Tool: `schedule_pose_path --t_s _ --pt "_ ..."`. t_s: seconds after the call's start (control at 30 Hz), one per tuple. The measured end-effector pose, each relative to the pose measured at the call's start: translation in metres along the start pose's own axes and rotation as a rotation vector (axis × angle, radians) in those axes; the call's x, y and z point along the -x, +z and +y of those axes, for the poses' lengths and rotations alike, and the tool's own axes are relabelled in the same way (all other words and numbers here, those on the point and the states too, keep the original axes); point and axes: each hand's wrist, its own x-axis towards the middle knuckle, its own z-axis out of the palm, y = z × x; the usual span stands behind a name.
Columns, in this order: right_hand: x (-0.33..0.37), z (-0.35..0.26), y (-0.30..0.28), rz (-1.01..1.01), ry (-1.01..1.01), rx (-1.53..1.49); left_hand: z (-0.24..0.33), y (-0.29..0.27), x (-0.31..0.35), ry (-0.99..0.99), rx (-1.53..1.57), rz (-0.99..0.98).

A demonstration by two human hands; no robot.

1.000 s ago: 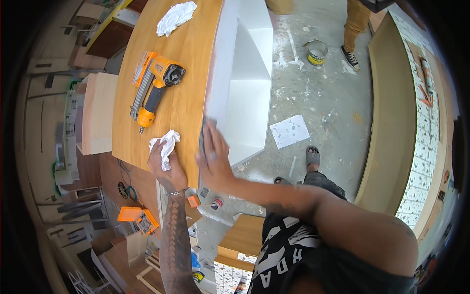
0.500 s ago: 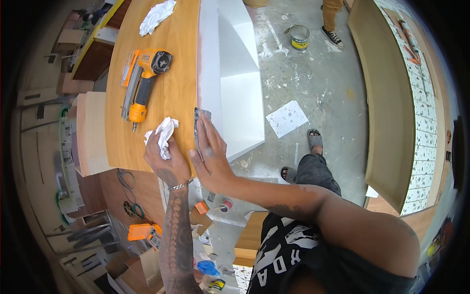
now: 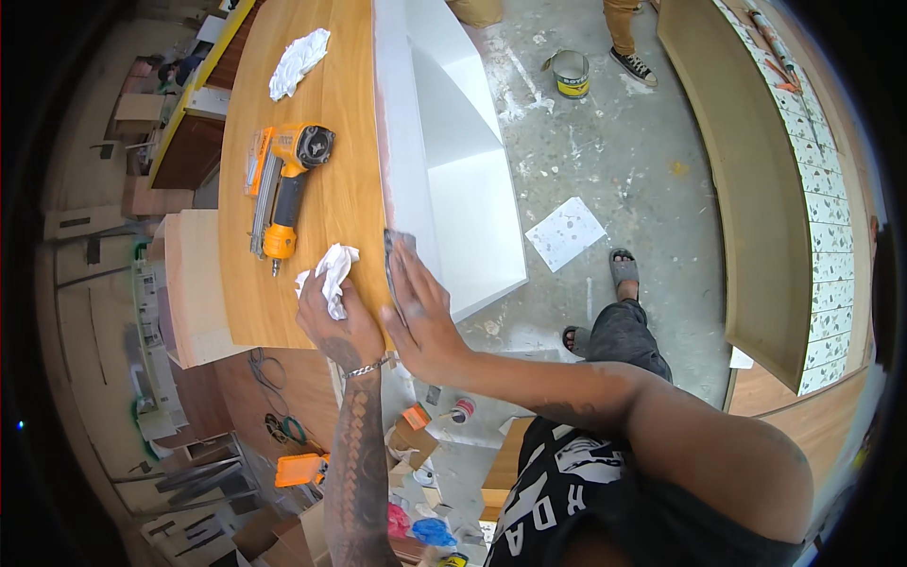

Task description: The person sands the white side of a wooden cabinet by hand with a sandpaper block and wipes the surface with a white cloth.

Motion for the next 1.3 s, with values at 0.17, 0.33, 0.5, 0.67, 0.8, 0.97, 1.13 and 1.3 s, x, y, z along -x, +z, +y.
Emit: schedule_pose_path --t_s 0.17,0.33,0.5,0.67,0.8,0.97,1.13,1.3 --pt "-0.134 0.03 -0.008 -0.001 0.166 0.073 0.011 0.003 -0.004 0.008 0.002 -0.02" --pt "-0.194 0.052 -0.015 0.009 0.191 0.022 0.012 0.007 -0.006 0.002 0.045 -0.023" --pt "-0.013 0.008 -0.008 -0.059 -0.039 0.001 0.004 0.0 -0.004 0.002 0.058 -0.064" --pt "-0.116 0.04 -0.006 -0.039 0.111 0.086 0.009 0.005 -0.005 -0.03 0.217 -0.031" --pt "-0.236 0.071 -0.02 0.054 0.187 0.014 0.019 0.009 -0.013 -0.01 0.209 -0.09" --pt "-0.087 0.034 -0.007 -0.011 0.017 -0.006 0.007 0.004 -0.007 -0.008 0.151 -0.059" --pt "-0.066 0.03 -0.027 -0.233 0.024 0.083 0.013 0.002 -0.01 0.009 0.061 -0.089" --pt "-0.266 0.085 -0.022 0.006 0.156 0.035 0.017 0.005 -0.014 -0.01 0.101 -0.052"
